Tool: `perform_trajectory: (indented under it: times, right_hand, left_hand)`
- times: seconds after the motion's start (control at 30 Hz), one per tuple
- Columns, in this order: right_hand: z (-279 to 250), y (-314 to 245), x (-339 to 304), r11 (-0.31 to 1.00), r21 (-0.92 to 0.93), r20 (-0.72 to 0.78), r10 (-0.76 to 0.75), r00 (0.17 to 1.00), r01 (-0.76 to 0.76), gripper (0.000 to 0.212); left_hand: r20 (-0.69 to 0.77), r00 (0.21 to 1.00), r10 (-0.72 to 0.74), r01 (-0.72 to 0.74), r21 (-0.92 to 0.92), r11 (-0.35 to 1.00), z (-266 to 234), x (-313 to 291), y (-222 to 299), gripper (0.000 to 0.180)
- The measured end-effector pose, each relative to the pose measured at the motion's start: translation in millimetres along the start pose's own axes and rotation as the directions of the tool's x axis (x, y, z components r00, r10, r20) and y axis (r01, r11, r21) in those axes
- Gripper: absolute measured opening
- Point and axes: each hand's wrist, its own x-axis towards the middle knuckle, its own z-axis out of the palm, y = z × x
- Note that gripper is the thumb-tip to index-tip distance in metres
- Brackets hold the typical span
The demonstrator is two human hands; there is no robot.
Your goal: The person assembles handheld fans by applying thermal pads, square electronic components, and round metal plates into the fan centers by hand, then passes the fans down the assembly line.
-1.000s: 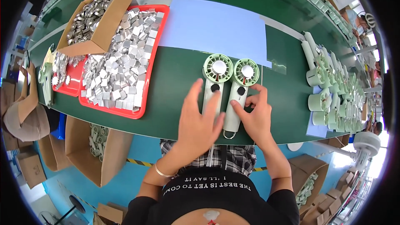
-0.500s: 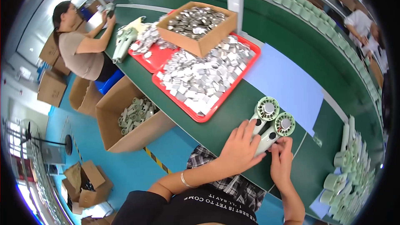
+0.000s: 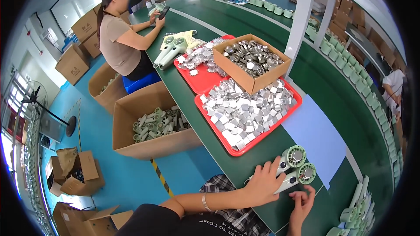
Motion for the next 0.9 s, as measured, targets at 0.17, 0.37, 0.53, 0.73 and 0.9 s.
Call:
perform_trajectory:
  times: [0.17,0.37,0.53,0.73,0.9]
  right_hand:
    - [-13,23,-9,0.994,-0.103,-0.017,-0.031,0.999,0.029,0.045]
    - [30,-21,-9,0.683,-0.586,0.383,-0.242,0.892,0.437,0.042]
    - [65,-40,-5,0.409,-0.663,0.656,-0.088,0.750,0.627,0.068]
    - [75,-43,-6,0.390,-0.675,0.693,0.041,0.720,0.626,0.082]
    - [75,-44,-5,0.353,-0.709,0.672,0.075,0.737,0.611,0.083]
  left_hand:
    - [0.115,0.992,0.046,-0.033,-0.117,0.993,-54,-9,-20,0.063]
    - [0.143,0.982,0.127,-0.099,-0.190,0.977,-171,-24,-79,0.063]
    - [0.010,0.990,-0.144,0.144,-0.037,0.989,-272,-20,-147,0.068]
    - [-0.382,0.858,-0.344,0.395,0.061,0.917,-342,50,-283,0.070]
    - [-0.463,0.803,-0.374,0.489,0.155,0.858,-338,155,-391,0.068]
